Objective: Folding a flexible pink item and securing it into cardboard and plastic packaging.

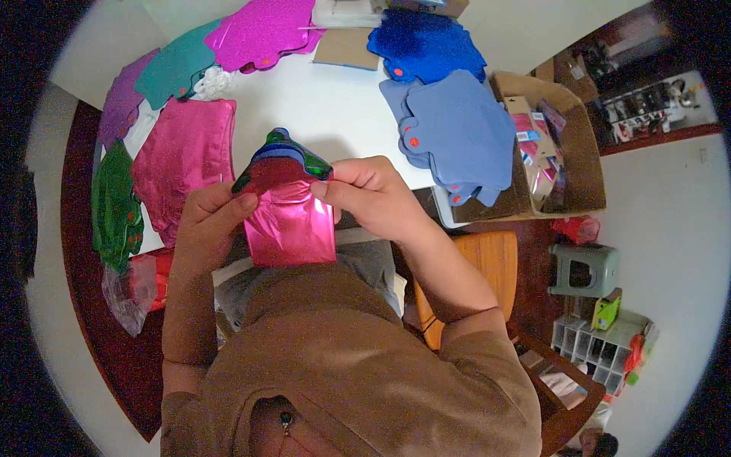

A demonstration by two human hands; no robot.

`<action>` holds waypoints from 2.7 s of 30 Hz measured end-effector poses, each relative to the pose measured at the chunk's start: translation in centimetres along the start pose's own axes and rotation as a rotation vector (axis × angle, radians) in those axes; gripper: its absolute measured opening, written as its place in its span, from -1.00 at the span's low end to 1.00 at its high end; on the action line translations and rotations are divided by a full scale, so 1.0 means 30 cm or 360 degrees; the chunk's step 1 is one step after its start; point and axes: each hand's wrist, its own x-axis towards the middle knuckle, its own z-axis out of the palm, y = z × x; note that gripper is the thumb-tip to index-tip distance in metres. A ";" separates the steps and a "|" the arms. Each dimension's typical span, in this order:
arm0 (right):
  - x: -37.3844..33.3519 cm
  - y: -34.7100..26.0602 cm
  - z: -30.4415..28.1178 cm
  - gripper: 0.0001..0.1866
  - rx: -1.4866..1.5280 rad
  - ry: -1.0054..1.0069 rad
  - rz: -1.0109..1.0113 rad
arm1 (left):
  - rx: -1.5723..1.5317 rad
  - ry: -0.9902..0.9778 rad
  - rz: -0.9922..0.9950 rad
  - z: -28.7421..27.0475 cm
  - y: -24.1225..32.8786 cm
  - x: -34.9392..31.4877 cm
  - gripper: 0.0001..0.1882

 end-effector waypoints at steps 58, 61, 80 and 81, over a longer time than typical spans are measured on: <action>0.059 -0.051 -0.035 -0.73 0.0359 -0.0316 -0.0206 | -0.0252 -0.0240 0.0205 -0.044 0.040 0.018 -0.68; 0.050 -0.062 -0.047 -0.74 0.0309 -0.0368 -0.0186 | -0.0394 -0.0315 0.0247 -0.054 0.005 0.023 -0.69; 0.102 -0.121 -0.051 -0.89 -0.0185 -0.0421 -0.0266 | -0.0834 -0.0335 0.0120 -0.060 -0.010 0.055 -0.80; 0.106 -0.121 -0.055 -0.85 -0.0182 -0.0417 -0.0263 | -0.0843 -0.0359 0.0141 -0.059 -0.005 0.063 -0.82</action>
